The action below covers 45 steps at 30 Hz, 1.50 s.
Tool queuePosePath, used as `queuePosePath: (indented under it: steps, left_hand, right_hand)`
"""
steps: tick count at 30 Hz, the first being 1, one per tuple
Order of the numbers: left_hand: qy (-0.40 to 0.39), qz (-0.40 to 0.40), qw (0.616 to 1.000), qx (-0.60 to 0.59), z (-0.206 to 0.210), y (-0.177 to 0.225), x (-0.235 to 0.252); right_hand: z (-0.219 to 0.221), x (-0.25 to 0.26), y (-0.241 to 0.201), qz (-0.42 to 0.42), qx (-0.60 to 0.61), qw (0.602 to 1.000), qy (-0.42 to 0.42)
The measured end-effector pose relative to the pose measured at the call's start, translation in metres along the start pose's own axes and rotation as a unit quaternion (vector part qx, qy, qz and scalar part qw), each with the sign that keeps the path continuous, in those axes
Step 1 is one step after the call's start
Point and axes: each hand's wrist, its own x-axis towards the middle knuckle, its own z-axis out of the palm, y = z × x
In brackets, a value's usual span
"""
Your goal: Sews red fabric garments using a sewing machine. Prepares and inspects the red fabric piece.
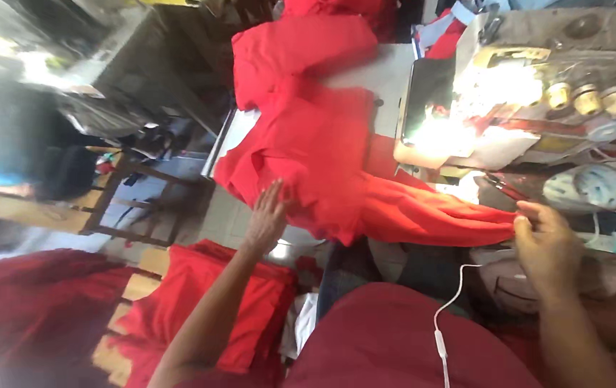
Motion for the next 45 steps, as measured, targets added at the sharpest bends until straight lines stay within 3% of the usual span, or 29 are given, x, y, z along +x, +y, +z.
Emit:
queuePosePath:
  steps: [3,8,10,13,15,17,19,21,23,24,26,28,32,35,37,40,45]
  left_hand:
    - [0.011,0.088,0.995,0.055,0.03,-0.012,-0.016]
    - [0.048,0.14,0.986,0.075,0.037,-0.025,0.0]
    - [0.05,0.158,0.985,0.045,0.029,-0.015,0.01]
    - [0.039,0.123,0.99,-0.062,0.006,0.015,0.026]
    - [0.019,0.022,0.991,-0.133,-0.015,0.039,0.032]
    - [0.025,-0.062,0.982,-0.177,-0.03,0.054,0.04]
    - [0.027,-0.09,0.983,-0.161,-0.039,0.056,0.048]
    - [0.021,-0.085,0.991,-0.102,-0.035,0.055,0.056]
    - [-0.005,-0.081,0.994,-0.078,-0.025,0.05,0.062]
    - [-0.031,-0.091,0.993,-0.072,-0.019,0.048,0.065]
    - [-0.07,-0.106,0.99,-0.059,-0.01,0.044,0.068]
    - [-0.057,-0.107,0.991,-0.057,-0.004,0.045,0.065]
    - [0.07,-0.127,0.987,-0.075,0.018,0.048,0.047]
    - [0.117,-0.115,0.982,-0.098,0.021,0.049,0.039]
    - [0.121,-0.102,0.981,-0.108,0.018,0.05,0.041]
    - [0.089,-0.099,0.981,-0.14,0.009,0.048,0.051]
    - [-0.005,-0.146,0.978,-0.147,-0.004,0.046,0.063]
  right_hand:
    - [0.011,0.008,-0.038,-0.09,-0.037,0.995,0.0]
    - [0.071,0.034,-0.094,-0.254,0.053,0.961,-0.1]
    - [0.094,0.052,-0.116,-0.259,0.065,0.951,-0.159]
    - [0.114,0.082,-0.152,-0.187,0.039,0.931,-0.312]
    - [0.132,0.09,-0.162,-0.197,0.031,0.917,-0.346]
    - [0.143,0.079,-0.167,-0.263,0.042,0.919,-0.291]
    - [0.146,0.051,-0.169,-0.384,0.076,0.911,-0.128]
    - [0.146,0.023,-0.165,-0.507,0.083,0.857,-0.025]
    - [0.151,0.004,-0.152,-0.585,0.057,0.808,-0.026]
    - [0.154,0.001,-0.144,-0.596,0.045,0.799,-0.071]
    - [0.155,0.005,-0.135,-0.561,0.06,0.803,-0.19]
    - [0.146,0.017,-0.139,-0.486,0.111,0.822,-0.275]
    - [0.136,0.05,-0.174,-0.317,0.14,0.887,-0.307]
    - [0.152,0.063,-0.195,-0.248,0.099,0.878,-0.397]
    - [0.159,0.061,-0.207,-0.249,0.087,0.867,-0.423]
    - [0.159,0.06,-0.218,-0.265,0.122,0.874,-0.389]
    - [0.13,0.087,-0.207,-0.233,0.297,0.909,-0.176]
